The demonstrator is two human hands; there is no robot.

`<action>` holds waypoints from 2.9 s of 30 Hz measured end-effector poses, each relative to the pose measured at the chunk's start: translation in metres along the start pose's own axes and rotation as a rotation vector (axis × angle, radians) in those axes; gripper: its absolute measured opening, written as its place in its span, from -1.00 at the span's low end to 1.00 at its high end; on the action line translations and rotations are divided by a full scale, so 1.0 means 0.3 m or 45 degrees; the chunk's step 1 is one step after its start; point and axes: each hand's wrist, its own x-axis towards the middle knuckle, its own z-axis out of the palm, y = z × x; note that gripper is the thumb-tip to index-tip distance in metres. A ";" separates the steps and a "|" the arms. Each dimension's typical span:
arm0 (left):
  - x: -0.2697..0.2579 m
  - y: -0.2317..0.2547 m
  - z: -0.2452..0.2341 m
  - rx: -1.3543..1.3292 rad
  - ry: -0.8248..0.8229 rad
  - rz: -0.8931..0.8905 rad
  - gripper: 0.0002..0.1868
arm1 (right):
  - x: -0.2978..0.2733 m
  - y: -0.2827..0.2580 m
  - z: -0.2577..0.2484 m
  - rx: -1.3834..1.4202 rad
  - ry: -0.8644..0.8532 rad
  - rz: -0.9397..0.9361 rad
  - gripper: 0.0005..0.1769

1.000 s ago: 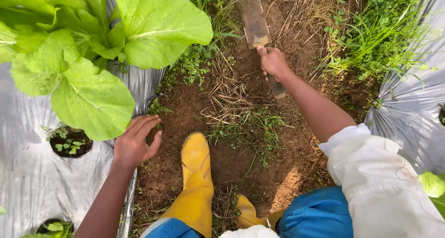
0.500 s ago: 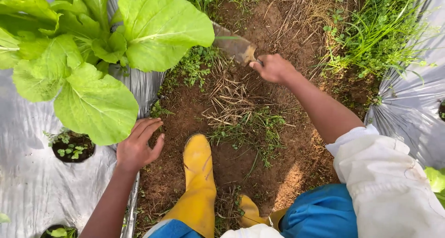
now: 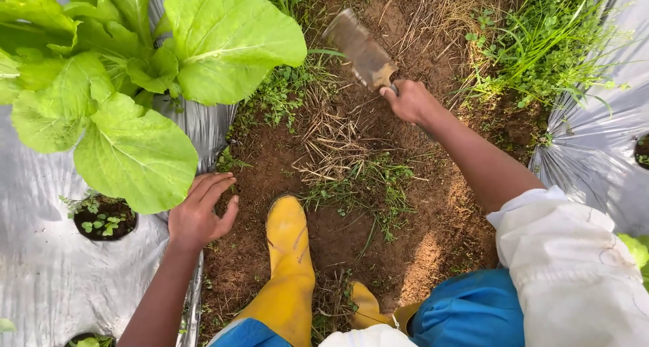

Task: The person uses a hand hoe to remove weeds from the soil between rows of plants covered with plastic mulch. They also pull weeds by hand and clear debris from around the base of the plants.

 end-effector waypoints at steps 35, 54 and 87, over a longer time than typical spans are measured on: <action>0.001 -0.020 0.000 0.059 -0.050 -0.003 -0.75 | 0.194 -0.031 0.056 0.220 0.056 -0.132 -0.61; 0.036 0.011 -0.026 0.232 -0.017 -0.007 -0.70 | 0.206 -0.115 0.099 0.219 0.054 -0.018 -0.50; -0.018 -0.014 0.001 0.154 0.063 0.077 -0.73 | 0.179 -0.071 0.219 0.121 -0.188 -0.232 -0.61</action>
